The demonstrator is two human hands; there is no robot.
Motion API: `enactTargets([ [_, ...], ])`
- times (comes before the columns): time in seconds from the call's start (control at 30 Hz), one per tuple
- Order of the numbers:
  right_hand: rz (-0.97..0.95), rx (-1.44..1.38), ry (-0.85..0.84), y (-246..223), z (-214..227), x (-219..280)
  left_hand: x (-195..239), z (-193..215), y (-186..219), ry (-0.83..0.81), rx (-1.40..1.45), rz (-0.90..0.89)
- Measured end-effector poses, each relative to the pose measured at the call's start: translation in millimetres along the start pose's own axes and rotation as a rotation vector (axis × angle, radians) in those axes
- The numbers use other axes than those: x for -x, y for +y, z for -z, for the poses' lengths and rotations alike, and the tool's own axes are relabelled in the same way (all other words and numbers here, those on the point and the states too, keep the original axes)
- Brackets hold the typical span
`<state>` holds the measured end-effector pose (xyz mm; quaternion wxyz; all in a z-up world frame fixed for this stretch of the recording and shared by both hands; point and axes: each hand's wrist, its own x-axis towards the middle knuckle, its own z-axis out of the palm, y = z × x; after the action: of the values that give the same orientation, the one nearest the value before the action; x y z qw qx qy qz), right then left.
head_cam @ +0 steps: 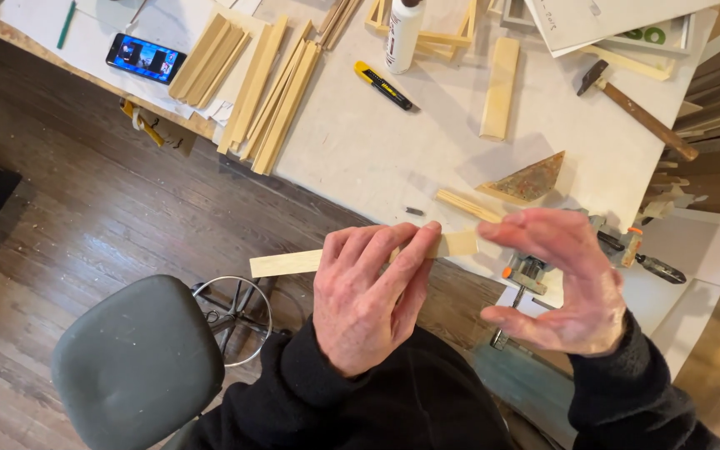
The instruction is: Assembling wooden picture frames by applying glue to joints and securing them with nails using a hammer and corner clamp.
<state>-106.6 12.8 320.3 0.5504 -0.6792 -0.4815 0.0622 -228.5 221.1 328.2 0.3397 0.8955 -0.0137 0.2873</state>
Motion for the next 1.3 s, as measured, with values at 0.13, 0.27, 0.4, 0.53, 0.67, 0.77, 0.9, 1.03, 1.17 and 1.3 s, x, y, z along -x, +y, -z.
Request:
enactTargets([
  [0.13,0.164,0.324,-0.064,1.6,7.2,-5.7,0.9,0.7,5.6,-0.003,0.010,0.015],
  [0.27,0.070,0.180,0.023,7.6,12.0,21.1,2.5,-0.7,10.4,-0.014,0.013,0.031],
  [0.4,0.039,-0.118,0.151,32.9,10.5,48.3,1.9,-1.8,16.2,-0.045,0.026,0.017],
  [0.53,0.148,-0.033,0.065,37.6,5.6,42.1,0.4,-4.3,21.5,-0.041,0.029,0.022],
  [0.67,0.223,0.107,0.003,40.9,7.8,46.1,1.3,-4.0,25.9,-0.042,0.038,0.046],
  [0.77,0.302,0.228,0.003,54.2,21.4,47.0,0.2,-6.3,26.6,-0.043,0.036,0.051],
  [0.9,0.176,-0.049,0.043,41.4,28.0,48.1,-0.5,-10.2,29.3,-0.028,0.017,0.051],
  [1.03,-0.388,-0.404,0.121,7.4,27.3,14.3,0.4,-13.7,33.5,-0.039,0.011,0.024],
  [1.17,-0.447,-0.601,-0.155,9.3,32.1,-11.4,2.4,-17.8,35.3,-0.056,0.014,-0.037],
  [1.3,-0.428,-0.627,-0.157,16.3,31.9,-17.6,5.5,-16.8,37.5,-0.050,-0.012,-0.036],
])
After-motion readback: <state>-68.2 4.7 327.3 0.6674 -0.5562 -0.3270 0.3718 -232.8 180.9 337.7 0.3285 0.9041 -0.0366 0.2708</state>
